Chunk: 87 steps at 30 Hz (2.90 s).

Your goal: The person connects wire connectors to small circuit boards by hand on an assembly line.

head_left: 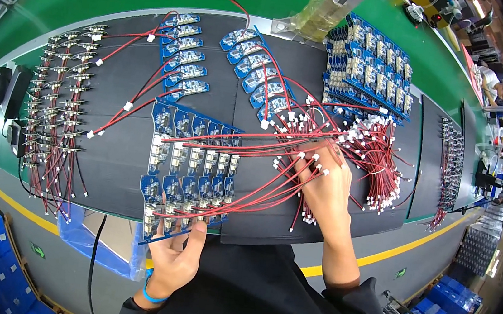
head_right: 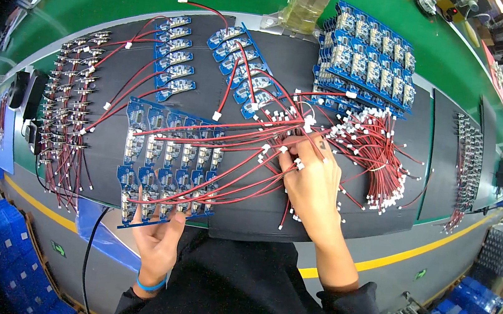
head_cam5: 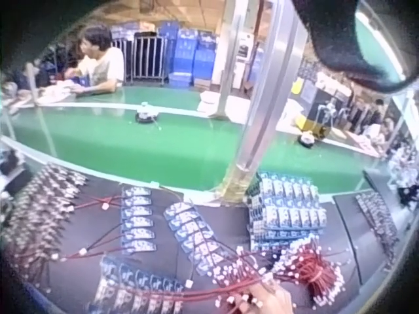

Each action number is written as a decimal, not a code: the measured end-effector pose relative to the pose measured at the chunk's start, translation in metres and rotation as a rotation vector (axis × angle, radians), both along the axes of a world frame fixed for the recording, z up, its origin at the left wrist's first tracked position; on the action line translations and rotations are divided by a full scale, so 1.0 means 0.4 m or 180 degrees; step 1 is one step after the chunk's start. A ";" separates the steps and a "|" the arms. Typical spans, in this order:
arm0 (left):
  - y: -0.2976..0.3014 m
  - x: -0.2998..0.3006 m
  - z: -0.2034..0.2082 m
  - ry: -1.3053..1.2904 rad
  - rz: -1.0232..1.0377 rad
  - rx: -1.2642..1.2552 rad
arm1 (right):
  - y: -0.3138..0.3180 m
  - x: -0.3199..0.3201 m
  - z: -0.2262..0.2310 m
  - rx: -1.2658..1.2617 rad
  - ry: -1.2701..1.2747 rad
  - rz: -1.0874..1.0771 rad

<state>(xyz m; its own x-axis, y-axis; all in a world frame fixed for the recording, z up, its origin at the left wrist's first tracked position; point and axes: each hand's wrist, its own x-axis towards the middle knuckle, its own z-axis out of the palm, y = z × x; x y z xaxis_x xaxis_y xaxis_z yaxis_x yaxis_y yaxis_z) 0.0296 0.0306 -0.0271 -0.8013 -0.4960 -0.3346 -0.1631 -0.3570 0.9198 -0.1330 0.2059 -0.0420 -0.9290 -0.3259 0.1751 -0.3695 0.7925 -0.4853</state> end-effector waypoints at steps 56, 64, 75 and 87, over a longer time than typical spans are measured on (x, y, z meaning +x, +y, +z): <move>-0.001 0.026 -0.050 -0.0061 -0.0428 -0.0503 | -0.093 0.102 0.008 -0.2014 -0.3406 0.0946; 0.006 0.015 -0.046 -0.0141 -0.0275 -0.0276 | -0.100 0.089 0.016 -0.1872 -0.3395 0.1000; 0.006 -0.006 -0.051 -0.0003 -0.0351 -0.0212 | -0.106 0.121 -0.011 -0.2209 -0.3855 0.0822; -0.110 0.007 -0.030 -0.0001 -0.0405 0.0900 | 0.004 0.099 0.060 -0.2024 -0.3748 0.0854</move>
<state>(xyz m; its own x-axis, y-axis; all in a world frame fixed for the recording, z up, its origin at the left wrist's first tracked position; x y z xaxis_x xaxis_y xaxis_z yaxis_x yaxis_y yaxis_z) 0.0322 -0.0134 -0.0389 -0.8509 -0.2790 -0.4452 -0.2231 -0.5754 0.7869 -0.0933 0.2074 -0.0179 -0.5525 -0.6793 -0.4830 0.4067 0.2862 -0.8676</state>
